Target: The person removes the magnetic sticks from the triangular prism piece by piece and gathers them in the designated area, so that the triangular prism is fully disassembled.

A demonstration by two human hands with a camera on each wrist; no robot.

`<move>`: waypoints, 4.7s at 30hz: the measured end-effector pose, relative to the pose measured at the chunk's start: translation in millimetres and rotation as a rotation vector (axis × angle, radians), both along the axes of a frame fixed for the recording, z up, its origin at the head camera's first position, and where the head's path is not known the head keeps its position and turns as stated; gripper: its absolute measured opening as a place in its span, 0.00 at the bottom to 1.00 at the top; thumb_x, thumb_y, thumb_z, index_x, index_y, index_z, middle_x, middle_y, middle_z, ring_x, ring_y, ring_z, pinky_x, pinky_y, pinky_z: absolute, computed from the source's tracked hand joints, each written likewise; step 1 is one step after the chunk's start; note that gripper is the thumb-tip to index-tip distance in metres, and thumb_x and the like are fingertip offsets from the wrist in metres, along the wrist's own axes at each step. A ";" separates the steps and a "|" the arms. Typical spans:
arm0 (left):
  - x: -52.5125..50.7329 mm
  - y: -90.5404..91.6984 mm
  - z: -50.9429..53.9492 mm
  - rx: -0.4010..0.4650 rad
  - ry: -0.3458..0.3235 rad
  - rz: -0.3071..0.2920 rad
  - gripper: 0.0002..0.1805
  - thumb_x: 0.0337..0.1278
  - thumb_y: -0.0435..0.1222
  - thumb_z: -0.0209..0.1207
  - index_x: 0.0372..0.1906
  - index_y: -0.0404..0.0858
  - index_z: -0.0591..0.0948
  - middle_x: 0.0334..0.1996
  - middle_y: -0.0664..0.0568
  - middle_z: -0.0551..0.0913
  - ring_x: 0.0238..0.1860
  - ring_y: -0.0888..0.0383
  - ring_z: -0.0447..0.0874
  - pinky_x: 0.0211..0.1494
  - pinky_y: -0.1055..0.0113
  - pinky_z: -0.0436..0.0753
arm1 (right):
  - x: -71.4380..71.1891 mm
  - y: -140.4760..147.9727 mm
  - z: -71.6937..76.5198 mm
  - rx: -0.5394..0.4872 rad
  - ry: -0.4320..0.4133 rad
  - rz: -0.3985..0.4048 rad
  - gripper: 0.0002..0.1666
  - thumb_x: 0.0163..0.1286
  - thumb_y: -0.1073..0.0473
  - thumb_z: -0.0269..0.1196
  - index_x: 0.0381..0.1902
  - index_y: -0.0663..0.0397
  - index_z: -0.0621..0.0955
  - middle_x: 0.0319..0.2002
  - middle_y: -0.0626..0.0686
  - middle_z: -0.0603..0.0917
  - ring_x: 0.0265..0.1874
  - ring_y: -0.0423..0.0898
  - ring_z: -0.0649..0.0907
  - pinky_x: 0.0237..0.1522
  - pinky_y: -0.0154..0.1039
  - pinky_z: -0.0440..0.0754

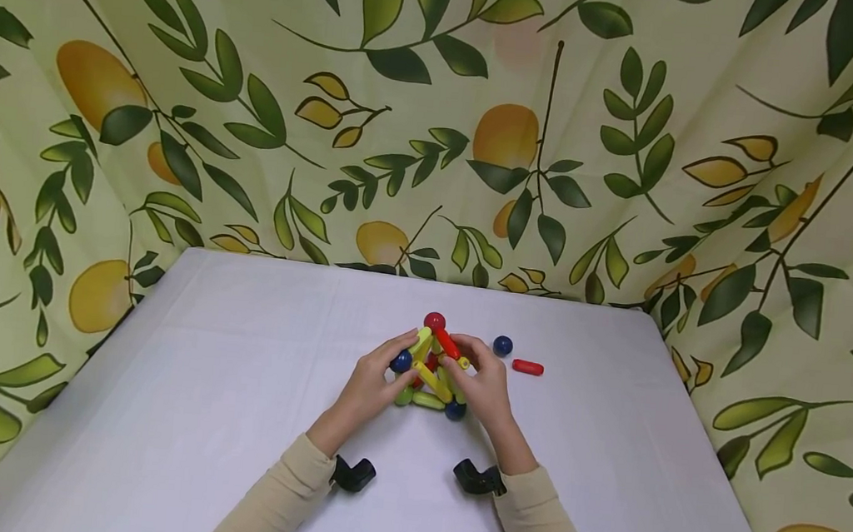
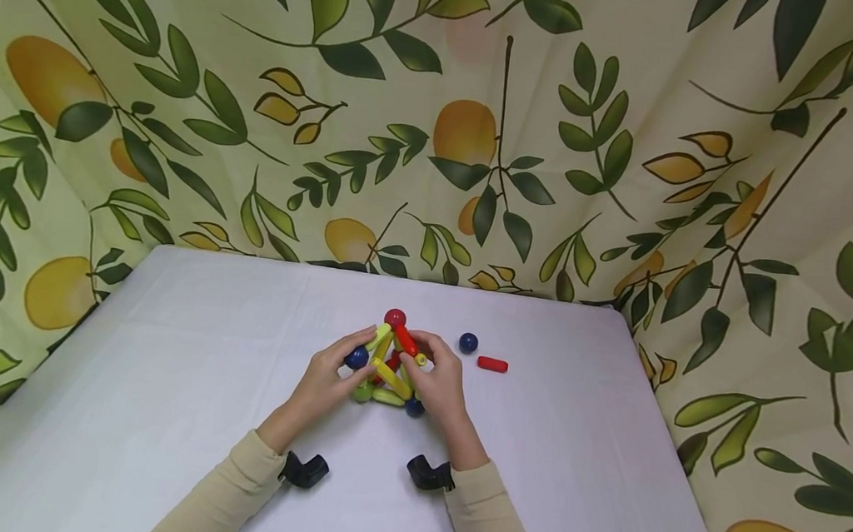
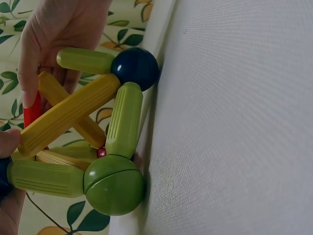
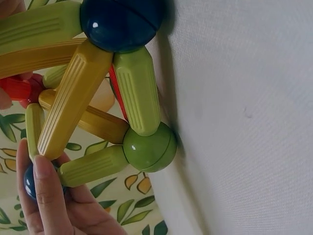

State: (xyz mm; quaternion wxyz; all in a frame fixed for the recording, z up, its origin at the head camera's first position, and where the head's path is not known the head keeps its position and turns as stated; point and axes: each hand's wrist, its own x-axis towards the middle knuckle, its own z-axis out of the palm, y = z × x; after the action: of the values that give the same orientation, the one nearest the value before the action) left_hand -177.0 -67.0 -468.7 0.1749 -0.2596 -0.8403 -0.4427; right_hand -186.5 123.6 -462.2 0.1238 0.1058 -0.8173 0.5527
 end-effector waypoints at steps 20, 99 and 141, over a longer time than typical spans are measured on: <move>-0.1 0.3 0.2 -0.009 0.036 0.013 0.29 0.52 0.31 0.66 0.60 0.33 0.73 0.62 0.43 0.74 0.62 0.50 0.74 0.61 0.62 0.76 | -9.5 14.5 6.3 -0.166 -0.094 0.056 0.18 0.67 0.58 0.62 0.53 0.59 0.80 0.51 0.60 0.82 0.44 0.45 0.81 0.44 0.28 0.83; 1.2 1.3 -2.6 0.013 0.035 -0.003 0.29 0.51 0.30 0.67 0.60 0.32 0.73 0.62 0.44 0.74 0.63 0.50 0.73 0.62 0.62 0.75 | 15.7 86.1 -16.9 0.150 -0.024 0.029 0.20 0.61 0.66 0.66 0.52 0.61 0.79 0.50 0.60 0.83 0.49 0.53 0.82 0.53 0.43 0.81; 2.6 2.0 0.5 0.005 0.068 -0.013 0.28 0.50 0.28 0.66 0.59 0.30 0.74 0.61 0.38 0.75 0.62 0.48 0.74 0.62 0.60 0.75 | 22.5 61.5 -11.3 -0.111 -0.180 0.010 0.15 0.59 0.69 0.66 0.46 0.67 0.79 0.48 0.64 0.82 0.45 0.40 0.83 0.43 0.26 0.82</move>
State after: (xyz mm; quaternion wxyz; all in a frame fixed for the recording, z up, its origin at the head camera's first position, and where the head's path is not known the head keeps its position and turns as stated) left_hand -174.4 -64.9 -468.2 0.2010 -0.2796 -0.8310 -0.4369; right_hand -164.0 185.1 -473.4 0.0529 0.0525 -0.7926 0.6052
